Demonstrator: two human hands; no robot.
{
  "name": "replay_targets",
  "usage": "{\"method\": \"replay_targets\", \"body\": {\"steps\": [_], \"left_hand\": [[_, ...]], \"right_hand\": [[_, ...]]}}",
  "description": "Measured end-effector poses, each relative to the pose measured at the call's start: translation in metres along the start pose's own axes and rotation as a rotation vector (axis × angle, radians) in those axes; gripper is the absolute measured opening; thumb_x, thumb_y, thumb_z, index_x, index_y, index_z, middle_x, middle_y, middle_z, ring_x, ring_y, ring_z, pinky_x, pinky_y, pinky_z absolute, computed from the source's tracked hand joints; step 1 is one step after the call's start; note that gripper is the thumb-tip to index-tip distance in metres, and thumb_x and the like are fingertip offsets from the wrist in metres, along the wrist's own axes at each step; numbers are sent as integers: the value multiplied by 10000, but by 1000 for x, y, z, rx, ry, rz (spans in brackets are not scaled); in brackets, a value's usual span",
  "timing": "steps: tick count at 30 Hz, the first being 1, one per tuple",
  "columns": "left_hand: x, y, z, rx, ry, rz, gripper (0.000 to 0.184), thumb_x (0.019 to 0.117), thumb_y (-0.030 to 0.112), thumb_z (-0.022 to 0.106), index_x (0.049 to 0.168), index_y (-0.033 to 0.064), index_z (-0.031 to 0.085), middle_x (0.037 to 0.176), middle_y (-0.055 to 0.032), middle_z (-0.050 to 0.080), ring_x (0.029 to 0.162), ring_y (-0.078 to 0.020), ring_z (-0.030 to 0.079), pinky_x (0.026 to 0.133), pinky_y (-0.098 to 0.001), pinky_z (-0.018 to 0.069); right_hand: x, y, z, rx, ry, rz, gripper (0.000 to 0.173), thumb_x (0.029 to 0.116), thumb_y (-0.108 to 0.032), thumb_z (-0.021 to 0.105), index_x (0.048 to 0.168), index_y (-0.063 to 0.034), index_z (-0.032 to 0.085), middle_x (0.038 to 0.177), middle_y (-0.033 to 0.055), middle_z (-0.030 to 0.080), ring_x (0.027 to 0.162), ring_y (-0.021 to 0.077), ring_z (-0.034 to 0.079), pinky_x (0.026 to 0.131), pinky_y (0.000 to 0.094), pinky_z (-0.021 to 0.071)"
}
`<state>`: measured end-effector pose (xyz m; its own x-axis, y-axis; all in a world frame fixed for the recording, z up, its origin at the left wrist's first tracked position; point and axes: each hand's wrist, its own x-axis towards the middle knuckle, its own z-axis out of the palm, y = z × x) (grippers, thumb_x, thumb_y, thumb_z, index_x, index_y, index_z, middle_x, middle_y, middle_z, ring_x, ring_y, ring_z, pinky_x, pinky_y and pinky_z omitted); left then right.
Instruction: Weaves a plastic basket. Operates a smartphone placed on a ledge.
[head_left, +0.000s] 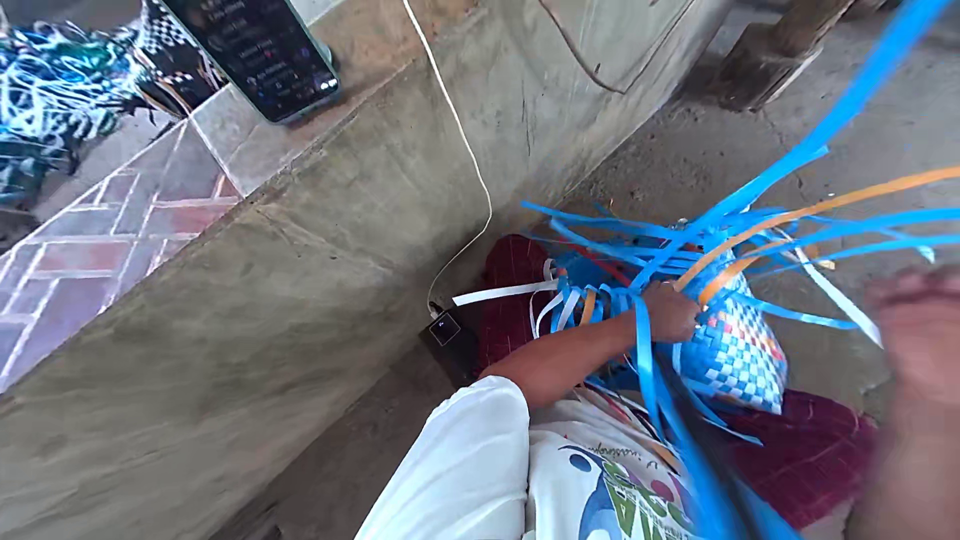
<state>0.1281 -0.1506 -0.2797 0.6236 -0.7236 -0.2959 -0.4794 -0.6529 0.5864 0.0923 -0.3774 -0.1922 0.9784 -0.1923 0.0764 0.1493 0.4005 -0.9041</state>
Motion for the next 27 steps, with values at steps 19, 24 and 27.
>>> {"method": "replay_targets", "body": {"steps": [19, 24, 27], "left_hand": [[-23, -4, 34, 4, 644, 165, 262, 922, 178, 727, 1145, 39, 722, 1038, -159, 760, 1072, -367, 698, 1028, -512, 498], [-29, 5, 18, -98, 563, 107, 359, 903, 186, 767, 1176, -31, 682, 1077, -225, 731, 1095, -410, 682, 1038, -545, 492], [-25, 12, 19, -104, 540, 120, 360, 905, 174, 764, 1187, -33, 682, 1080, -245, 725, 1089, -425, 682, 1010, -558, 507]], "right_hand": [[-9, 112, -7, -1332, -739, 371, 284, 1018, -61, 522, 1212, 88, 667, 1201, 273, 677, 1166, 355, 636, 1052, 504, 465], [-22, 93, -7, -947, -573, 370, 330, 942, -5, 575, 1248, 117, 601, 1148, 230, 674, 1016, 248, 640, 923, 439, 521], [-23, 89, -8, -1034, -646, 400, 498, 865, -7, 663, 1308, 168, 516, 1179, 314, 634, 1042, 346, 640, 927, 516, 521]]}}
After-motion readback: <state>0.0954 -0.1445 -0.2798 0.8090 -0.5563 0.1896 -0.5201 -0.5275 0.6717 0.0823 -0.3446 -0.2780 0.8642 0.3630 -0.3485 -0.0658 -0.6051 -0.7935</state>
